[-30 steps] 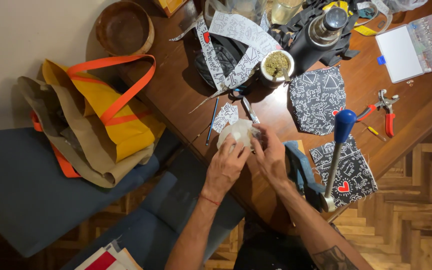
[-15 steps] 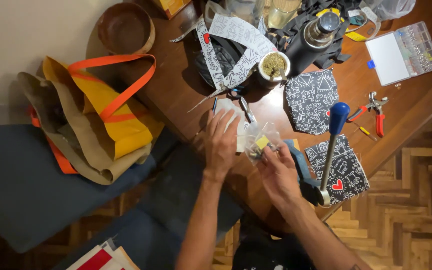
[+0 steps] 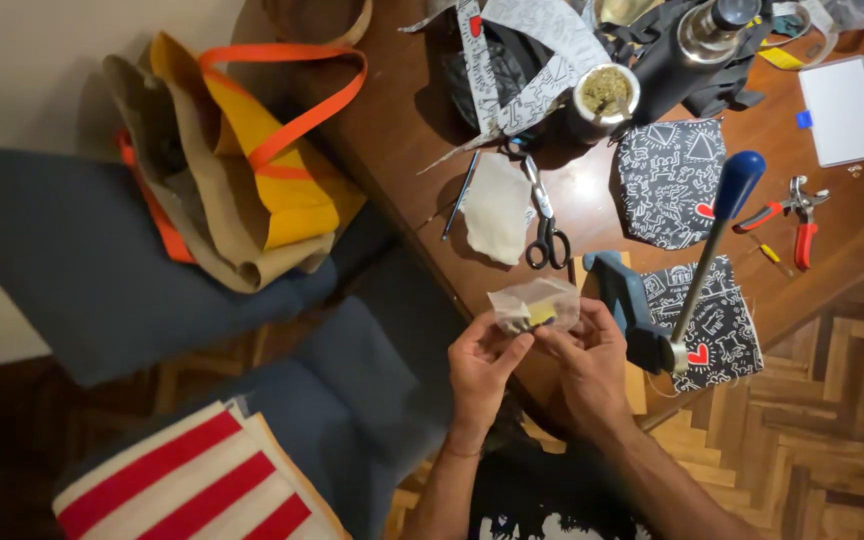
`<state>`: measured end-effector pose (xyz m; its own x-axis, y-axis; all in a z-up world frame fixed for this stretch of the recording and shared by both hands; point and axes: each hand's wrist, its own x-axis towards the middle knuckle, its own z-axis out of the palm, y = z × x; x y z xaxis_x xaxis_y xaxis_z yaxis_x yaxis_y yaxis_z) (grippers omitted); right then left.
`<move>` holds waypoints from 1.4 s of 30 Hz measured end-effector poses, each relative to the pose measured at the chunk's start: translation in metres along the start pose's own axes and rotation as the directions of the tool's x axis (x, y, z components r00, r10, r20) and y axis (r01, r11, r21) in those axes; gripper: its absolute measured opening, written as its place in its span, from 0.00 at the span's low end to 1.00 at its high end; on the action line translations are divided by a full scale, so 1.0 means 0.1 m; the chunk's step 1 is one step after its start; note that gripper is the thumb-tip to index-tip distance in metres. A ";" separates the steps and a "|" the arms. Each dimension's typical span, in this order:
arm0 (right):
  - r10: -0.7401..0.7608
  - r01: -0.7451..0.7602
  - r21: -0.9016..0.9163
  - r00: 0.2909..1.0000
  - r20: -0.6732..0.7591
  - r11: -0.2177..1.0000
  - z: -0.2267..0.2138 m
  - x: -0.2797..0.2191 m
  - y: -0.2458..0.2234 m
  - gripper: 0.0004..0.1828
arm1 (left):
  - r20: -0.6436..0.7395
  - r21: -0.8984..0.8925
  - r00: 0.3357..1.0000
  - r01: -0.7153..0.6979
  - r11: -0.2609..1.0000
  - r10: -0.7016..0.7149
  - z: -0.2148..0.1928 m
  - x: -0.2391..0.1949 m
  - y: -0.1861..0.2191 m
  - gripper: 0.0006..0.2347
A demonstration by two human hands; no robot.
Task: Attaching metal hardware to fabric pieces using a manual hand press and pliers
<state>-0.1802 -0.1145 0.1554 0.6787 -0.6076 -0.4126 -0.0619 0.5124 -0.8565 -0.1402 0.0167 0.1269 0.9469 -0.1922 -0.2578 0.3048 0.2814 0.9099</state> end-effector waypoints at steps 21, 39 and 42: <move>-0.182 0.657 -0.583 0.724 0.666 0.479 -1.76 -1.36 -1.30 0.20 | 0.188 -0.179 0.982 0.036 0.983 -0.001 0.54 -2.17 0.03 0.25; -0.181 0.323 -0.372 0.912 0.368 0.870 -2.06 -1.87 -1.08 0.06 | 0.060 -0.291 0.998 0.031 0.956 -0.014 0.66 -3.09 0.07 0.43; -0.260 0.404 -0.405 0.894 0.365 0.820 -2.05 -1.86 -1.08 0.04 | 0.061 -0.373 0.996 0.086 0.924 -0.068 0.79 -3.11 0.08 0.45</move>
<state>-0.4495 -0.1810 0.2609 0.8898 -0.4552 -0.0328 -0.0727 -0.0705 -0.9949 -0.4406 0.0044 0.2405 0.9158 -0.2679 -0.2992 0.4015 0.5940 0.6971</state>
